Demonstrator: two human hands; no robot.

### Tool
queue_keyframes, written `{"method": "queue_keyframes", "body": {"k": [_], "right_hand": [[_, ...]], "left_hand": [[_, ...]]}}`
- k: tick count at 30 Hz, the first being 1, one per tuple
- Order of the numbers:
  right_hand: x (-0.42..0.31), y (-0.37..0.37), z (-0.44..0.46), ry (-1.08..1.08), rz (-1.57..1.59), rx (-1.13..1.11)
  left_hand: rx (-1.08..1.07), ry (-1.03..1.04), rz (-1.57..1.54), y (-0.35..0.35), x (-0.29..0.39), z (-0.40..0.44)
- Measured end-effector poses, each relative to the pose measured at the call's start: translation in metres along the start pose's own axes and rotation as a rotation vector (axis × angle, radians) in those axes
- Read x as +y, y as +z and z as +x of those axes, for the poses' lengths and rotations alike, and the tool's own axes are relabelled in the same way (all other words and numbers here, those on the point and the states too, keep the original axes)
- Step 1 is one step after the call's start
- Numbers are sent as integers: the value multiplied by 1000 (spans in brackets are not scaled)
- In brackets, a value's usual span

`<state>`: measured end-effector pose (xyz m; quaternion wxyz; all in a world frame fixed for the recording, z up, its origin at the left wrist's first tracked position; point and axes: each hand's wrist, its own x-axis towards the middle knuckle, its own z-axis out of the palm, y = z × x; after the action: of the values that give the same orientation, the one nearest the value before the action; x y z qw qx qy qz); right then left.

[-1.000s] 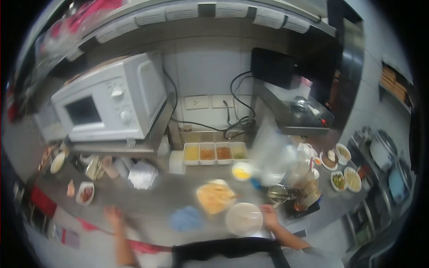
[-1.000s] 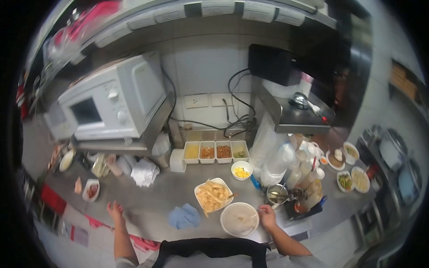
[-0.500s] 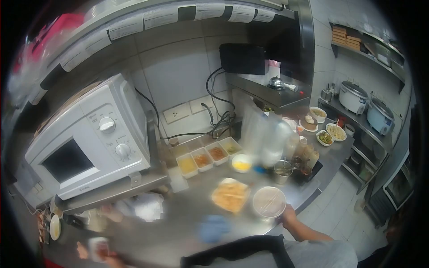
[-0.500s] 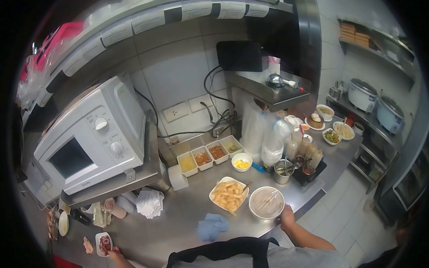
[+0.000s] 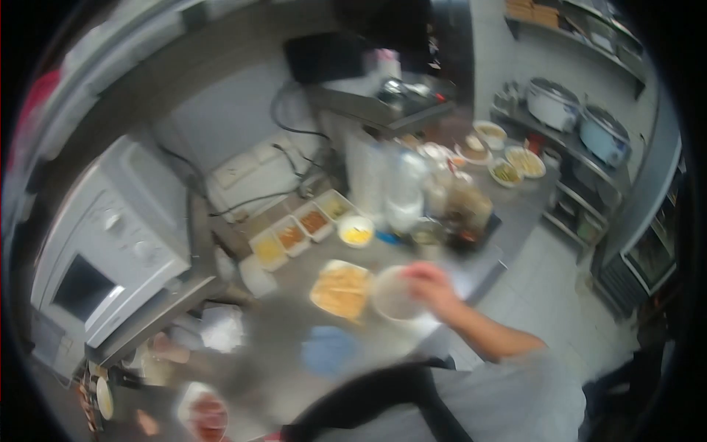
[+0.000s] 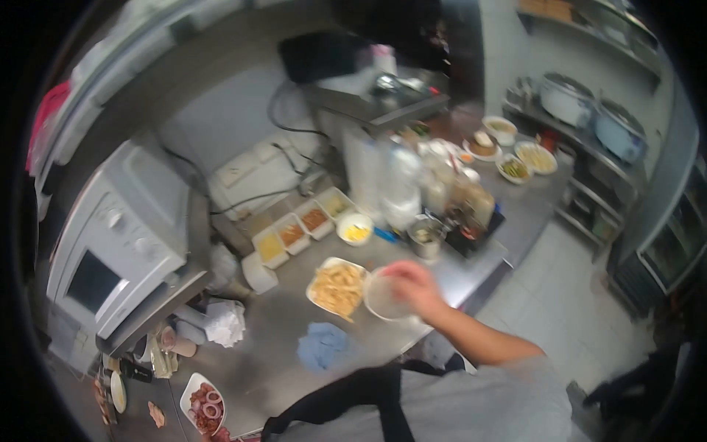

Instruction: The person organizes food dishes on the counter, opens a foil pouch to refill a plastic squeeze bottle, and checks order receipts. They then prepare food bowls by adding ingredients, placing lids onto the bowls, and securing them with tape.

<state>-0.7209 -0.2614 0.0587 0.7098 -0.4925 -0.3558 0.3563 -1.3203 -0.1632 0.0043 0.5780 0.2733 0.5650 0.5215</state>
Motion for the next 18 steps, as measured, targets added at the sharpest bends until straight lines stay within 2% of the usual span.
{"method": "queue_keyframes", "body": {"k": [1,3,5,6,8,11,14,18], "right_hand": [[-10,14,-1,224,-29,-187],[-14,32,-4,286,81,-591],[-14,34,-7,377,226,-804],[-14,31,-9,415,256,-807],[-17,14,-12,483,308,-820],[-51,-40,-12,476,386,-809],[-69,-112,-13,442,457,-600],[-118,-207,-21,348,300,-307]], "left_hand": [[-23,-25,37,12,-2,-21],[-85,-26,93,59,-11,-50],[-193,-44,201,122,-9,-74],[-260,-73,278,159,-7,-86],[-511,127,127,244,-18,-118],[-643,60,171,348,-33,-151],[-790,-2,225,438,-57,-185],[-963,-128,284,544,-103,-223]]}}
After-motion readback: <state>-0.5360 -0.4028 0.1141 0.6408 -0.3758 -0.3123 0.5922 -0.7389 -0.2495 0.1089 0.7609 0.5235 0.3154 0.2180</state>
